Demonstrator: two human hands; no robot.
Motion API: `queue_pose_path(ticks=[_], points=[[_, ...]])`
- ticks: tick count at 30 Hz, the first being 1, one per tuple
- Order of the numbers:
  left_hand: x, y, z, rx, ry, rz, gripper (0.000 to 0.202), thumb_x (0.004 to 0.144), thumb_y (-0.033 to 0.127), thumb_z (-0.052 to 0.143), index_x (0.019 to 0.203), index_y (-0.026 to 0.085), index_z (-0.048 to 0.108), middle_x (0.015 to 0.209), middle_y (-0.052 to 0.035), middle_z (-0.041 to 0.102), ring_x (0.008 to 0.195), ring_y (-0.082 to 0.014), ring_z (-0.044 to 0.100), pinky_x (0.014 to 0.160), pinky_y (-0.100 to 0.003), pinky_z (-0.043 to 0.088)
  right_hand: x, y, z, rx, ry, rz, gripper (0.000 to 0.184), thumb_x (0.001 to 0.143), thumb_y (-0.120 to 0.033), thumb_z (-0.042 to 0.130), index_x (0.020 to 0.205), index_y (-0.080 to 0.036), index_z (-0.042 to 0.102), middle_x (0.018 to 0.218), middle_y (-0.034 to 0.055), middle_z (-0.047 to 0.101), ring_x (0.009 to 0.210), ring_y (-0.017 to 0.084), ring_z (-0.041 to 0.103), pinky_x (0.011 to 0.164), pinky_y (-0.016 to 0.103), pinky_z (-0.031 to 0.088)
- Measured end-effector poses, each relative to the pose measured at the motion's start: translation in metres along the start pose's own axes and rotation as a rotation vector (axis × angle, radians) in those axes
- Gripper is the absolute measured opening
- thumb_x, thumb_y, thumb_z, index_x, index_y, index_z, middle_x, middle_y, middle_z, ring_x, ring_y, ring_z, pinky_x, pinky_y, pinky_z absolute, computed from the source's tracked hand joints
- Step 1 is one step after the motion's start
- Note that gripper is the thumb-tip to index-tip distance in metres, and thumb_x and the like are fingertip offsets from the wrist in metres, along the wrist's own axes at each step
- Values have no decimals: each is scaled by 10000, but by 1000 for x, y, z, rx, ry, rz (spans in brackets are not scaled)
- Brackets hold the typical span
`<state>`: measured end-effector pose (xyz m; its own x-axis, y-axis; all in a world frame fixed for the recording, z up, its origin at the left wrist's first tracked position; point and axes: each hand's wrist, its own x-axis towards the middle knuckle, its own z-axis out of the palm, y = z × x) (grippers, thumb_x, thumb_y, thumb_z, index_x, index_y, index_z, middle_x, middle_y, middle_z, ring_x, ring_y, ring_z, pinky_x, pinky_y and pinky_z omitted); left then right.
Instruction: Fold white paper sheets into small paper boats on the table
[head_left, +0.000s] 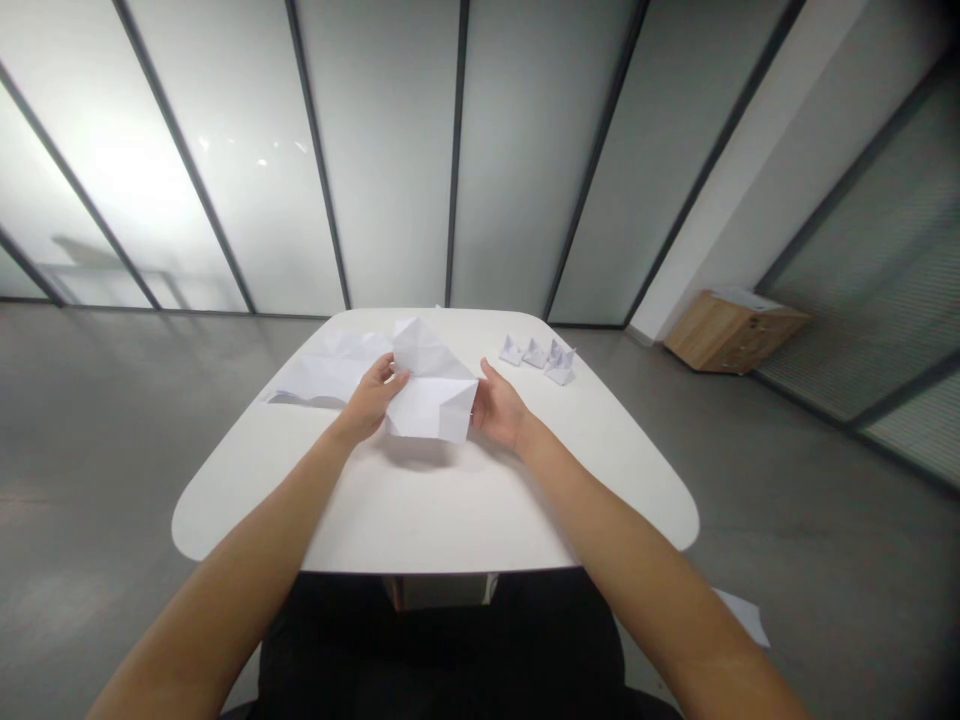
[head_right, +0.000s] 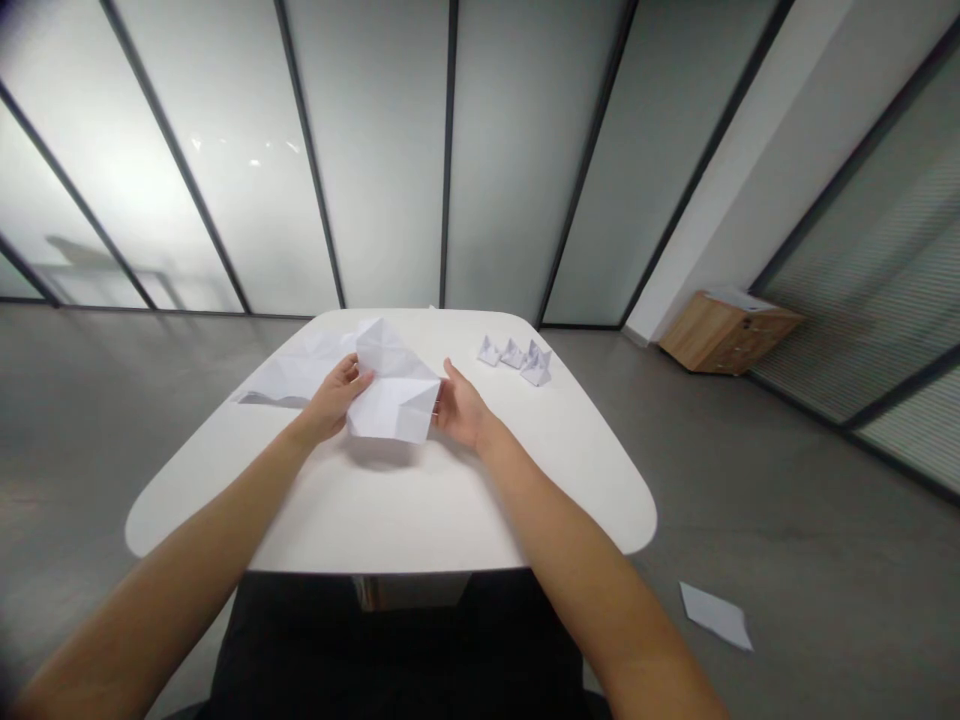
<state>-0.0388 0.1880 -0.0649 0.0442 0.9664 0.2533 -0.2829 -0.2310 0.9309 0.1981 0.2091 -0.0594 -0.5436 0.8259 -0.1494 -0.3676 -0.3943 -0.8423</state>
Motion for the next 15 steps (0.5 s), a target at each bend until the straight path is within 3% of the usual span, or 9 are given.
queue_pose_path(ticks=[2, 5, 8, 10, 15], points=[[-1, 1, 1, 27, -24, 2, 641, 749, 418, 852, 1295, 199, 597, 1235, -90, 674, 914, -178, 670, 780, -286, 569, 1, 1, -1, 12, -60, 72, 547, 982, -690, 373, 983, -216, 646, 825, 44, 720, 731, 200, 670, 640, 307, 544], [-2, -1, 3, 71, -22, 6, 612, 755, 415, 843, 1280, 194, 617, 1201, -82, 678, 885, -172, 666, 762, -277, 562, 3, 4, 1, -4, -10, 60, 435, 972, -626, 478, 1002, -227, 649, 851, 36, 726, 745, 192, 667, 626, 287, 534], [-2, -4, 1, 109, 5, 3, 576, 761, 417, 834, 1253, 195, 631, 1163, -69, 681, 853, -158, 658, 738, -261, 551, 4, 6, 2, -35, 93, -123, 254, 857, -442, 712, 1000, -242, 648, 900, 6, 723, 743, 156, 643, 610, 241, 512], [-1, -6, -1, 125, 19, -10, 560, 765, 421, 828, 1243, 198, 639, 1156, -67, 686, 847, -156, 659, 734, -258, 547, 5, 6, 1, -76, 168, -273, 299, 760, -366, 791, 988, -255, 633, 928, -19, 708, 750, 136, 626, 611, 223, 501], [-3, -3, 2, 111, -48, -33, 562, 787, 452, 808, 1264, 198, 654, 1181, -90, 707, 903, -197, 688, 786, -299, 560, 10, 5, -3, -444, 453, -596, 283, 795, -464, 685, 955, -239, 624, 938, -6, 664, 780, 153, 598, 638, 256, 506]])
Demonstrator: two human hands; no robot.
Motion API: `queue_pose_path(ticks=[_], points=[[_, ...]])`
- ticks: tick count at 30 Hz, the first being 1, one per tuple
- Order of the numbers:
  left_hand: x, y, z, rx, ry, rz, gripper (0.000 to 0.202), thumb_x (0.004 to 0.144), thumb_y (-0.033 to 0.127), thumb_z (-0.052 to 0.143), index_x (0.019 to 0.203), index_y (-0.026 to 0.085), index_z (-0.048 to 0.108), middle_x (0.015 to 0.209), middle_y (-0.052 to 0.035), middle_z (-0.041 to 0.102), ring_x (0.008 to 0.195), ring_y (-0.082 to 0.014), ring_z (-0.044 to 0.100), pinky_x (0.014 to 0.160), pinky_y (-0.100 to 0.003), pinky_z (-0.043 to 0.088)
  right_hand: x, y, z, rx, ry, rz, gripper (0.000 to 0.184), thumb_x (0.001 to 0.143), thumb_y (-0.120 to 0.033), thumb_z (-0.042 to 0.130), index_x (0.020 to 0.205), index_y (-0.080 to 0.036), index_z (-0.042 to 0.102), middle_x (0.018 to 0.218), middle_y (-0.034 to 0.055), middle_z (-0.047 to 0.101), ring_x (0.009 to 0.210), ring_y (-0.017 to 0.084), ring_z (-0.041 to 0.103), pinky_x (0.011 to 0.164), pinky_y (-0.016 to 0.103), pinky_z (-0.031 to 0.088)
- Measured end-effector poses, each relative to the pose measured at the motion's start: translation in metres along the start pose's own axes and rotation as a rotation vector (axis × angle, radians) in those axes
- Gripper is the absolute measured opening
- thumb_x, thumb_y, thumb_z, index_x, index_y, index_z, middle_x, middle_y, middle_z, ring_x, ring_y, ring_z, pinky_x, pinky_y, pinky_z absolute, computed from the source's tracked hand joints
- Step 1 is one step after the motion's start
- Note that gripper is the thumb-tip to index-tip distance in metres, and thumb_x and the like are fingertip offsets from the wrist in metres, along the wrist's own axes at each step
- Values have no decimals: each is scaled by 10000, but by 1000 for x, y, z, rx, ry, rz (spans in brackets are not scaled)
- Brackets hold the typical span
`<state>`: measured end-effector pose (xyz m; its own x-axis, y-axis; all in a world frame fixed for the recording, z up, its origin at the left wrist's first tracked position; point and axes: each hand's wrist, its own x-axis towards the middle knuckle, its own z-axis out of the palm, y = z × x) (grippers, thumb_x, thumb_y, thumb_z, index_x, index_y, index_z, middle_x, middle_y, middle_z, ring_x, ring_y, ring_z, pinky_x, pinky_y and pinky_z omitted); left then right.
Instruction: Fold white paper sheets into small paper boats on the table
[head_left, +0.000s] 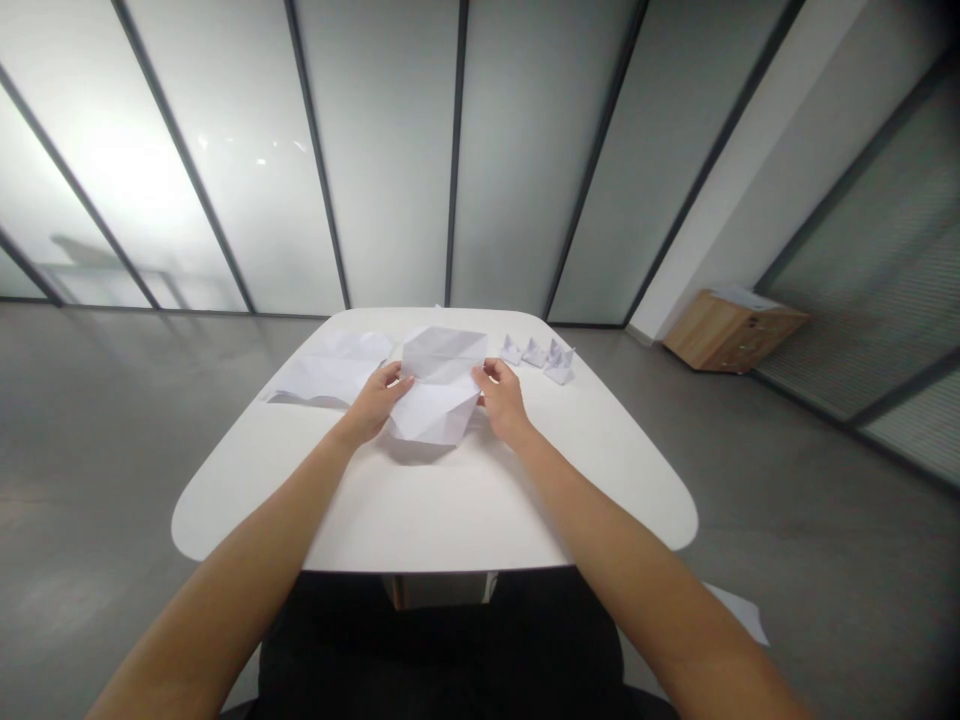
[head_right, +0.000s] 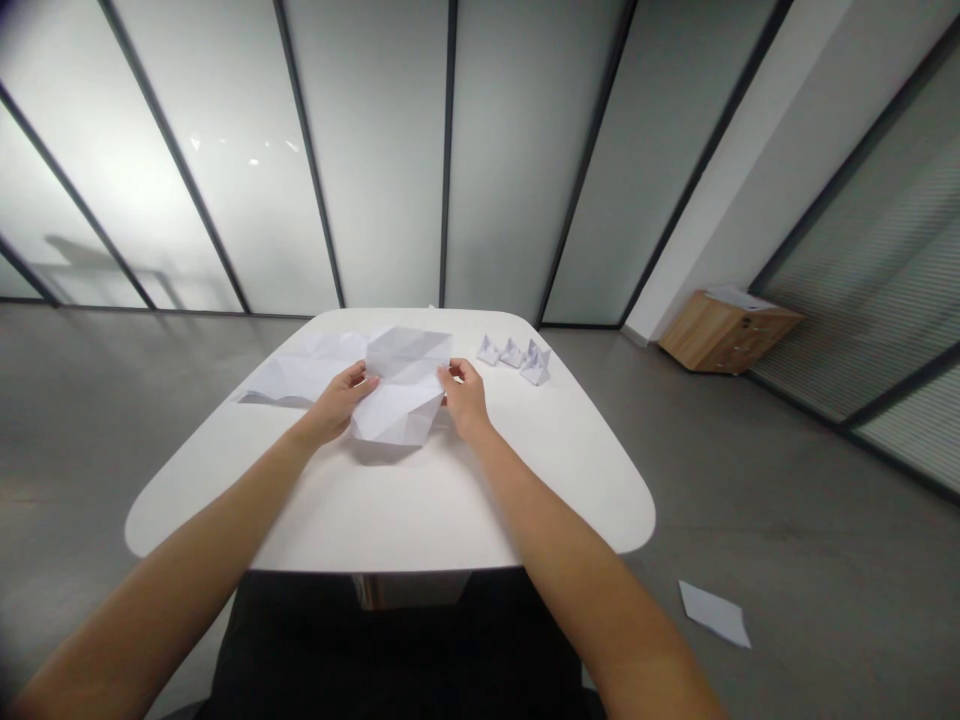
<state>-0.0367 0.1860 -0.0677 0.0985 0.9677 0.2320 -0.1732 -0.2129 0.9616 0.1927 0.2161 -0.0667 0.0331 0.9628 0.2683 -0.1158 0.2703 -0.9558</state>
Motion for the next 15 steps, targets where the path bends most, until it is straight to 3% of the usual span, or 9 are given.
queue_pose_path(ticks=[4, 10, 13, 15], points=[[-4, 6, 5, -43, -55, -10, 547, 809, 447, 800, 1274, 195, 664, 1188, -96, 723, 918, -205, 700, 811, -304, 559, 3, 5, -1, -284, 123, -231, 284, 847, -462, 604, 961, -204, 640, 942, 40, 668, 905, 195, 616, 797, 306, 513], [-4, 2, 7, -30, -147, -99, 539, 864, 518, 724, 1251, 146, 690, 1070, -103, 757, 897, -222, 709, 791, -310, 564, 5, 6, -6, -416, 206, -240, 359, 846, -473, 636, 1060, -186, 622, 930, 57, 674, 774, 186, 614, 771, 329, 509], [2, -5, 4, 165, -71, 29, 567, 888, 540, 667, 1301, 152, 666, 1131, -110, 745, 1002, -264, 694, 824, -345, 573, 2, 2, -7, -552, 255, -331, 350, 853, -456, 656, 1071, -186, 615, 1001, 76, 677, 722, 167, 590, 796, 344, 511], [4, -9, 2, 385, -18, 146, 599, 890, 535, 655, 1353, 157, 636, 1265, -137, 696, 1124, -300, 654, 870, -378, 577, -2, -2, -3, -556, 145, -329, 332, 885, -484, 631, 1049, -195, 627, 975, 70, 692, 735, 170, 608, 788, 334, 519]])
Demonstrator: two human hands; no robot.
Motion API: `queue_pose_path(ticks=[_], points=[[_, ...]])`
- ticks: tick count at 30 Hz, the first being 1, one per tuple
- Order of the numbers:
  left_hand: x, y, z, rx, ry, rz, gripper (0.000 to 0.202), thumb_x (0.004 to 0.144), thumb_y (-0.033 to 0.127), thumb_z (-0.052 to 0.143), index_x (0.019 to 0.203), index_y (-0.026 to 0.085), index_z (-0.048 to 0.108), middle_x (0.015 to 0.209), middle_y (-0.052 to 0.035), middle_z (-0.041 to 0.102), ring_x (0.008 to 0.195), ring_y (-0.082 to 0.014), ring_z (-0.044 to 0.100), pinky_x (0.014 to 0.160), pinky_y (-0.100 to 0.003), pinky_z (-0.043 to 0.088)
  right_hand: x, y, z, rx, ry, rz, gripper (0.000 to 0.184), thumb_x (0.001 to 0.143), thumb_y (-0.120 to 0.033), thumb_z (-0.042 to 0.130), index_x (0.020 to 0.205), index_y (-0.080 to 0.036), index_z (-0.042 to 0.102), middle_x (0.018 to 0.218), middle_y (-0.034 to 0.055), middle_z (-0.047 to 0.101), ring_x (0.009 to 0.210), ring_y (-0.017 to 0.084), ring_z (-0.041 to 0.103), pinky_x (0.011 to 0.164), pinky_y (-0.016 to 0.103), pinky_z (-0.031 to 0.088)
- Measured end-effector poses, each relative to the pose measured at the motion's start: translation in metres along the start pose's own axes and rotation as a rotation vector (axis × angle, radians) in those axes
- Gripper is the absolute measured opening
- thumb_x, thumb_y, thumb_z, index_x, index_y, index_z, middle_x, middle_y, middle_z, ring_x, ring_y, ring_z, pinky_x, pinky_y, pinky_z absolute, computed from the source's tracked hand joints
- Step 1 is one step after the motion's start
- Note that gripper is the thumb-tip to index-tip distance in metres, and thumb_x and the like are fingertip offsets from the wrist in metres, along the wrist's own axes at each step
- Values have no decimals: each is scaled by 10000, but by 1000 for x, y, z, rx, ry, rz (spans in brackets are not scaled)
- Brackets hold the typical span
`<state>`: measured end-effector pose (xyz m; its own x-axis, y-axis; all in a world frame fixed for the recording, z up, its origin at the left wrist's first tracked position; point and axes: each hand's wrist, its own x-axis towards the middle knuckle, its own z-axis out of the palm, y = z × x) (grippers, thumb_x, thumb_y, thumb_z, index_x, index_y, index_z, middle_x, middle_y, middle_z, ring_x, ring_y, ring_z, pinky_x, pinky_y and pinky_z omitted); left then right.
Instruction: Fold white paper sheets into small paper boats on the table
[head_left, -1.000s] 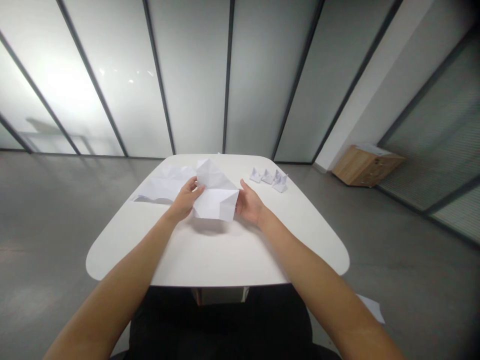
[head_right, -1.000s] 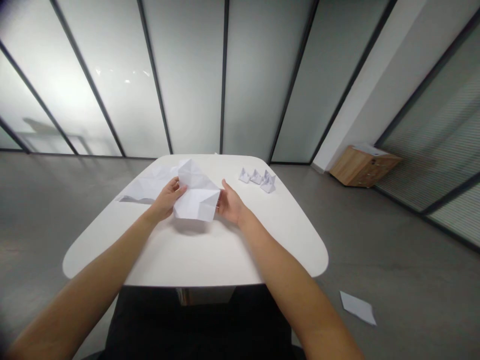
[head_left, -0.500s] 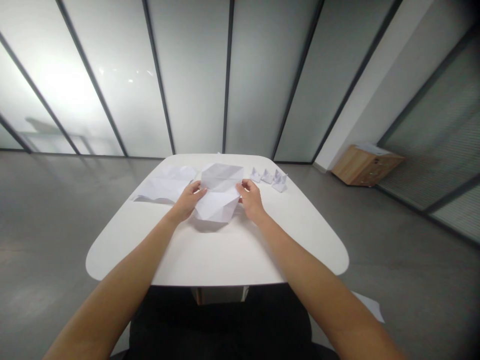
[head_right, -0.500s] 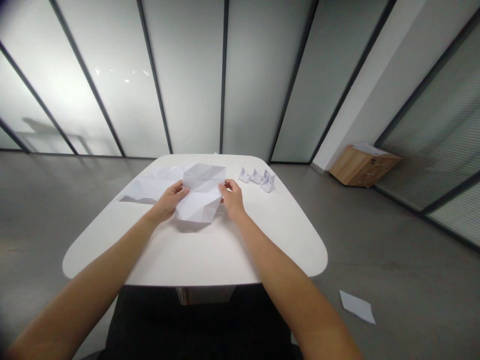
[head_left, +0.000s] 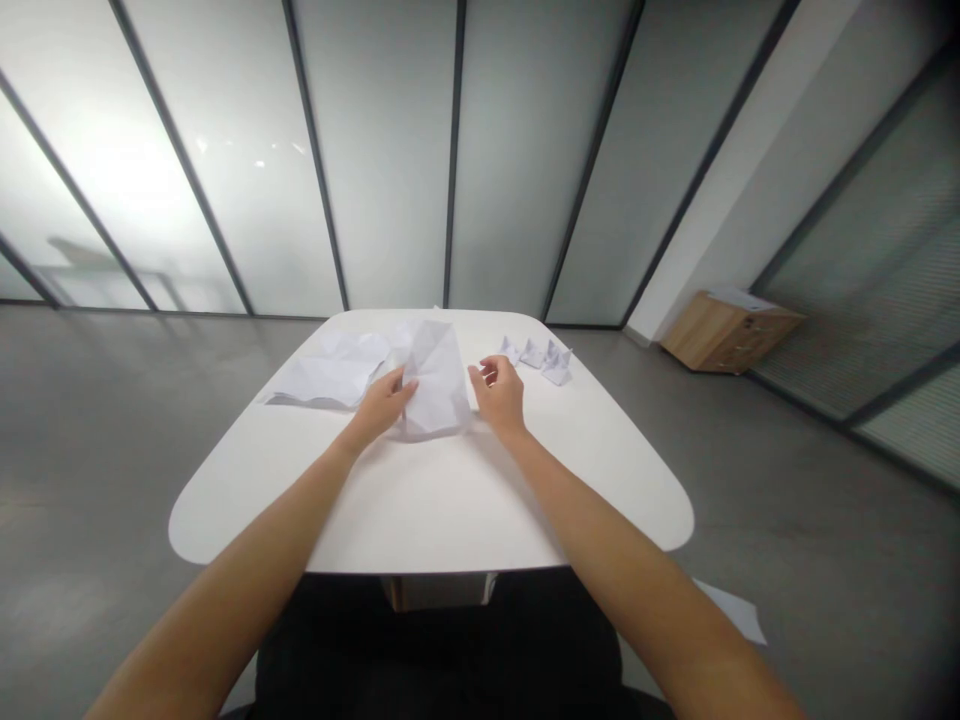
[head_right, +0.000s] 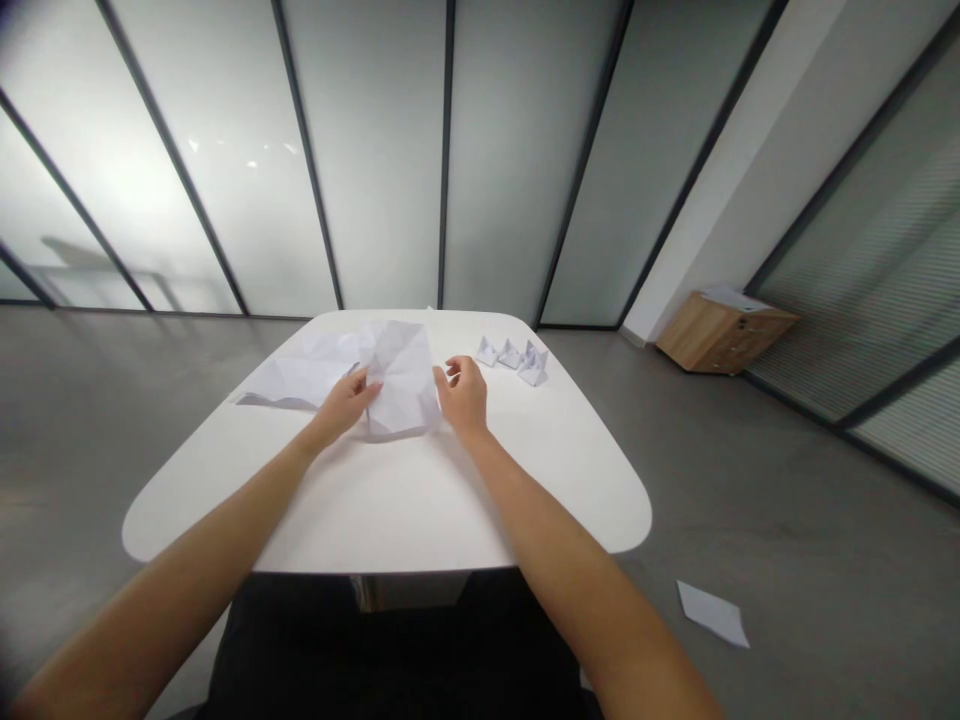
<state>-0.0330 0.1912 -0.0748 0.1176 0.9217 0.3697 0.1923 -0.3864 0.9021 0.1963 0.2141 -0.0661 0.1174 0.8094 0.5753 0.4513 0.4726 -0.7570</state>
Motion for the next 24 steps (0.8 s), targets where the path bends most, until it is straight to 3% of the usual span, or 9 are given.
queue_pose_path(ticks=[3, 5, 9, 11, 13, 15, 17, 20, 24], points=[[-4, -1, 4, 252, -65, 138, 728, 872, 504, 683, 1498, 178, 504, 1497, -171, 531, 1297, -336, 560, 973, -431, 559, -9, -10, 7, 170, -344, 14, 409, 905, -551, 606, 1135, -215, 633, 1032, 69, 728, 798, 179, 666, 757, 307, 535], [-9, 3, 9, 302, -182, 215, 815, 862, 478, 709, 1570, 215, 402, 1584, -157, 435, 1395, -338, 483, 1077, -455, 504, -15, -14, 13, 211, -452, 16, 451, 889, -565, 627, 1170, -212, 633, 1107, 87, 731, 867, 192, 686, 774, 304, 535], [-14, 14, 17, 223, -279, 196, 814, 889, 466, 693, 1597, 258, 349, 1619, -124, 394, 1426, -315, 458, 1125, -452, 467, -15, -11, 19, 75, -283, 109, 365, 898, -527, 583, 964, -182, 683, 858, 56, 726, 769, 192, 639, 717, 292, 488], [-12, 17, 15, 168, -178, 124, 735, 904, 472, 669, 1560, 247, 426, 1593, -117, 440, 1397, -315, 489, 1095, -444, 487, -9, -5, 15, 56, -186, 171, 345, 900, -487, 531, 863, -177, 677, 758, 26, 685, 715, 180, 587, 670, 279, 454], [-6, 18, 7, 135, 12, 69, 632, 905, 460, 660, 1480, 222, 546, 1529, -113, 525, 1359, -321, 521, 1078, -449, 490, 1, 2, 8, 75, -109, 218, 322, 884, -454, 512, 830, -179, 669, 746, 10, 671, 717, 175, 562, 654, 269, 432], [0, 18, -6, 107, 185, 36, 555, 888, 425, 670, 1397, 206, 632, 1443, -110, 608, 1312, -314, 556, 1074, -450, 484, 10, 10, -1, 74, -35, 236, 301, 869, -441, 517, 829, -182, 665, 771, 11, 675, 736, 178, 558, 654, 267, 415], [4, 19, -23, 47, 263, -3, 534, 851, 395, 698, 1346, 197, 674, 1343, -109, 674, 1242, -302, 602, 1030, -433, 507, 18, 17, -9, 31, 19, 240, 289, 856, -438, 529, 806, -183, 656, 772, 18, 673, 726, 181, 550, 657, 274, 403], [3, 24, -52, -60, 209, -96, 605, 754, 373, 785, 1318, 175, 694, 1108, -105, 754, 1015, -282, 683, 858, -389, 564, 27, 29, -18, -44, 15, 220, 302, 847, -457, 548, 827, -182, 670, 794, 29, 688, 714, 183, 544, 675, 282, 403], [-7, 31, -89, -56, 104, -231, 654, 674, 311, 854, 1294, 162, 708, 904, -71, 748, 784, -208, 669, 683, -299, 538, 30, 44, -19, -80, -94, 230, 351, 825, -523, 601, 840, -185, 691, 778, 23, 692, 700, 181, 564, 666, 275, 395]])
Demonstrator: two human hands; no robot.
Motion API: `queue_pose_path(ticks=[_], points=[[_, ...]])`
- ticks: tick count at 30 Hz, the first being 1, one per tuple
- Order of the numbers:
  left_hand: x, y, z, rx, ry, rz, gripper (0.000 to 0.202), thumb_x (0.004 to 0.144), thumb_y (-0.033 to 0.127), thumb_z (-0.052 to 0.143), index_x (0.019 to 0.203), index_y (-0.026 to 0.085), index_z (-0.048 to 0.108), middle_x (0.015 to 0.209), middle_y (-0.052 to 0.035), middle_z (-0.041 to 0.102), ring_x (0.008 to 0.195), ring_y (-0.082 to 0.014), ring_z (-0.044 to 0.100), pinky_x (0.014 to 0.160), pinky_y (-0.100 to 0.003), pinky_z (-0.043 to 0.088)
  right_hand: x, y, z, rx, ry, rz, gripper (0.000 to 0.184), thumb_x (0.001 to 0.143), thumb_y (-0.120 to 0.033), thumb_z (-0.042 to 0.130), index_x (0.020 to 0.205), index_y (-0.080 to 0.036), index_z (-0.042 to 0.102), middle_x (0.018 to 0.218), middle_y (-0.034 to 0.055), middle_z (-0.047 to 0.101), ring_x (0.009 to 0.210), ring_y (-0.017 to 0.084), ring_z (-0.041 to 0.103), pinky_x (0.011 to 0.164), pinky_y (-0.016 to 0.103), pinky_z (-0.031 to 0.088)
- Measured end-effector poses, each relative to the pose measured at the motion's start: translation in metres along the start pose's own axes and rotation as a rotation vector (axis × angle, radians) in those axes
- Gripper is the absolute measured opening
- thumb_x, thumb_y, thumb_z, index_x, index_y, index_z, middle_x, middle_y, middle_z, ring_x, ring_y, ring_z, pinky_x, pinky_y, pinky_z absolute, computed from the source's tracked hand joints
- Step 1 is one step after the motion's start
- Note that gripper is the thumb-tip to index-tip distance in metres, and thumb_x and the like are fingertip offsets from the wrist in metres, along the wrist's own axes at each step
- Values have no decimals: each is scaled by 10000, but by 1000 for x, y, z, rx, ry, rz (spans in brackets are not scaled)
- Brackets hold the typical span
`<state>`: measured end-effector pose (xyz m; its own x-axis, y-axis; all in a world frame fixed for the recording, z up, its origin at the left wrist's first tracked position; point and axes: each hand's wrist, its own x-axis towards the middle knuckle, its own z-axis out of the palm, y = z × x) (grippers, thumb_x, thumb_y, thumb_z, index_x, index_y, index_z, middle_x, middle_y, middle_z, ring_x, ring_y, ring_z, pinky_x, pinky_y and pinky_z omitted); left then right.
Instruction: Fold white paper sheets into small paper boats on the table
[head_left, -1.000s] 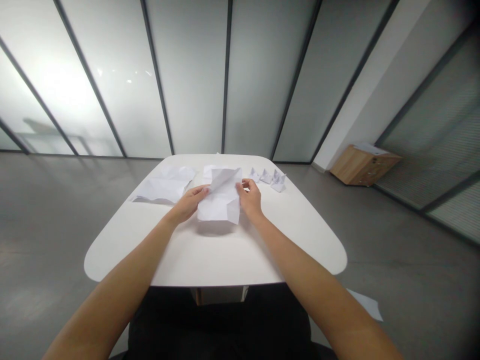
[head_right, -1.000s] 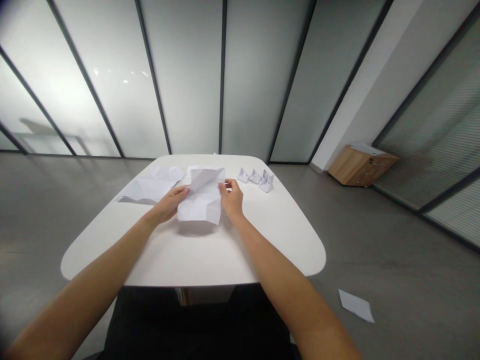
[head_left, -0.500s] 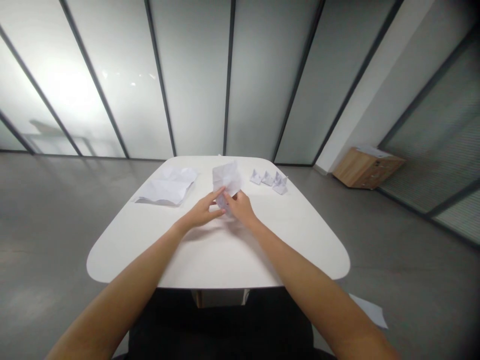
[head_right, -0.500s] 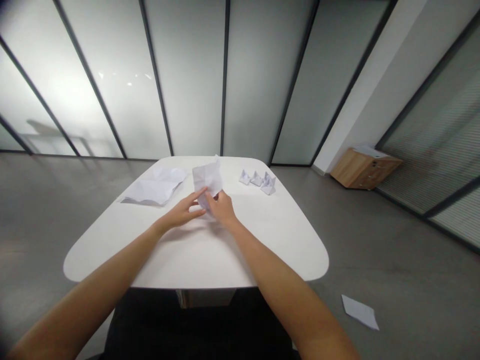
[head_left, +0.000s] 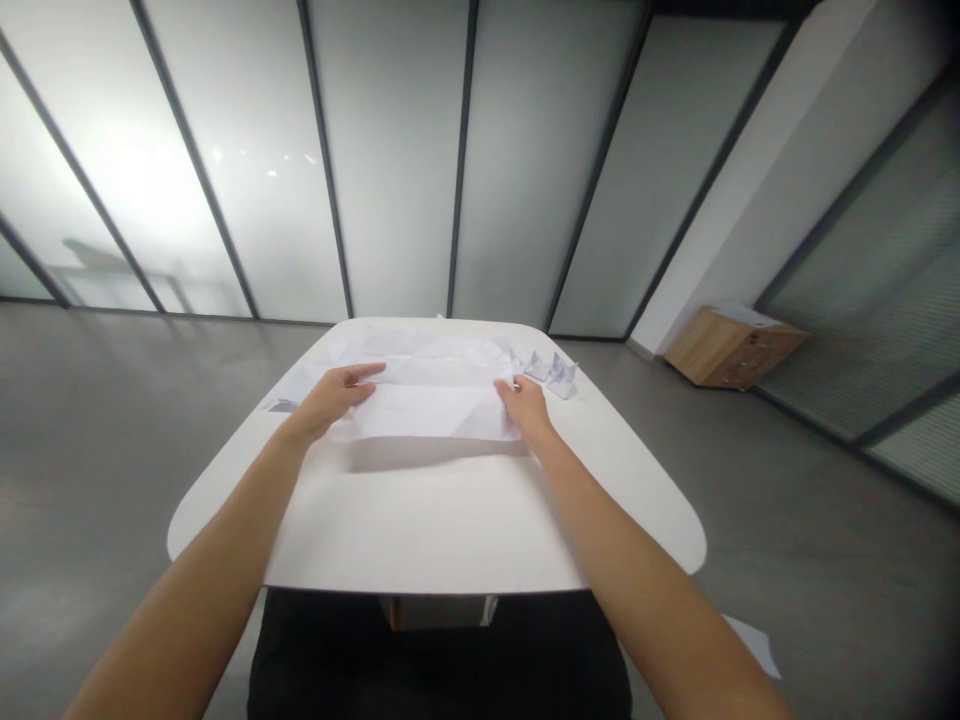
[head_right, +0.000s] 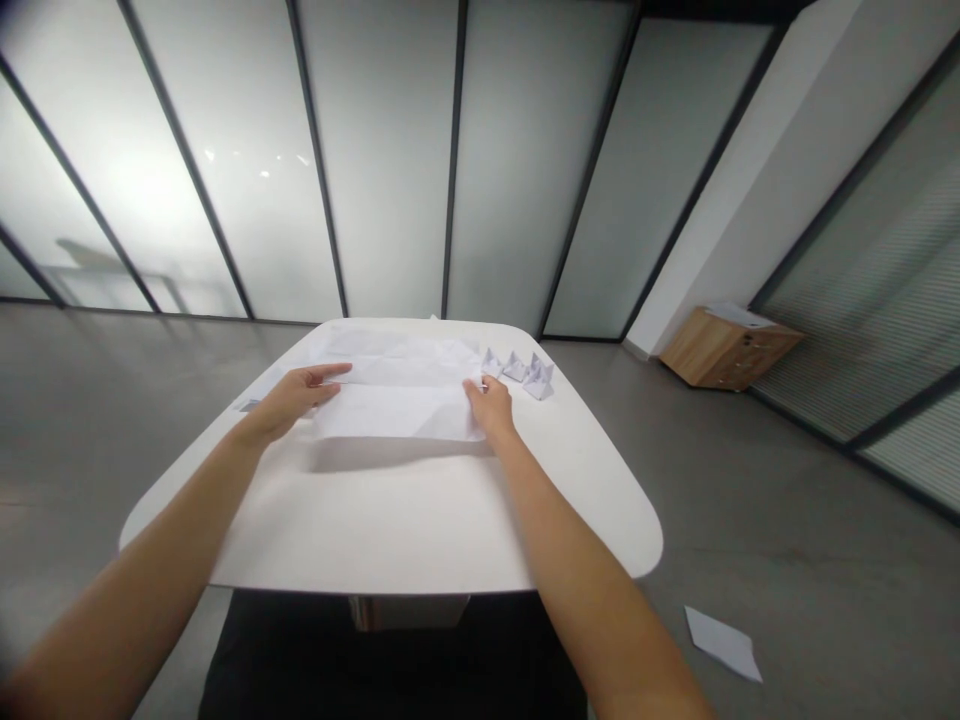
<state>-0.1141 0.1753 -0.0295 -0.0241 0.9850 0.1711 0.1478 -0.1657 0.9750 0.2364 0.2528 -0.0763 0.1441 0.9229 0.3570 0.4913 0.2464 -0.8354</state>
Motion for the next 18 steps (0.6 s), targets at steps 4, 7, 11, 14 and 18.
queue_pose_path(ticks=[4, 7, 11, 14, 18], points=[[-15, 0, -22, 91, -85, -59, 660, 677, 266, 863, 1312, 201, 699, 1096, -107, 744, 907, -219, 681, 737, -290, 543, 0, 6, 7, -134, -72, 0, 361, 834, -530, 610, 738, -185, 656, 713, 17, 666, 664, 171, 560, 640, 272, 369], [-27, -1, -26, 50, -207, -76, 639, 682, 235, 859, 1302, 222, 704, 1342, -137, 666, 1060, -251, 669, 827, -317, 559, 0, 7, 10, -203, -129, -19, 326, 851, -499, 618, 781, -188, 684, 742, 26, 691, 691, 175, 596, 662, 272, 388], [-36, 1, -29, -44, -291, -158, 639, 728, 221, 836, 1345, 214, 673, 1312, -149, 682, 1012, -241, 691, 810, -314, 573, 3, 11, 7, -278, -131, -56, 287, 854, -473, 644, 833, -200, 728, 764, 47, 720, 732, 191, 638, 698, 282, 432], [-28, 1, -37, -146, -159, -144, 660, 737, 183, 830, 1370, 215, 647, 1285, -132, 690, 1027, -222, 686, 815, -292, 585, 5, 15, 4, -151, -121, 77, 274, 874, -444, 614, 883, -197, 732, 757, 48, 726, 602, 157, 612, 600, 270, 449], [-4, -12, -57, -321, 208, -63, 593, 764, 77, 762, 1337, 183, 651, 1122, -95, 708, 891, -148, 682, 720, -210, 591, 5, 17, -1, 136, -138, 260, 237, 866, -375, 603, 942, -179, 714, 794, 46, 734, 432, 91, 514, 436, 225, 406]])
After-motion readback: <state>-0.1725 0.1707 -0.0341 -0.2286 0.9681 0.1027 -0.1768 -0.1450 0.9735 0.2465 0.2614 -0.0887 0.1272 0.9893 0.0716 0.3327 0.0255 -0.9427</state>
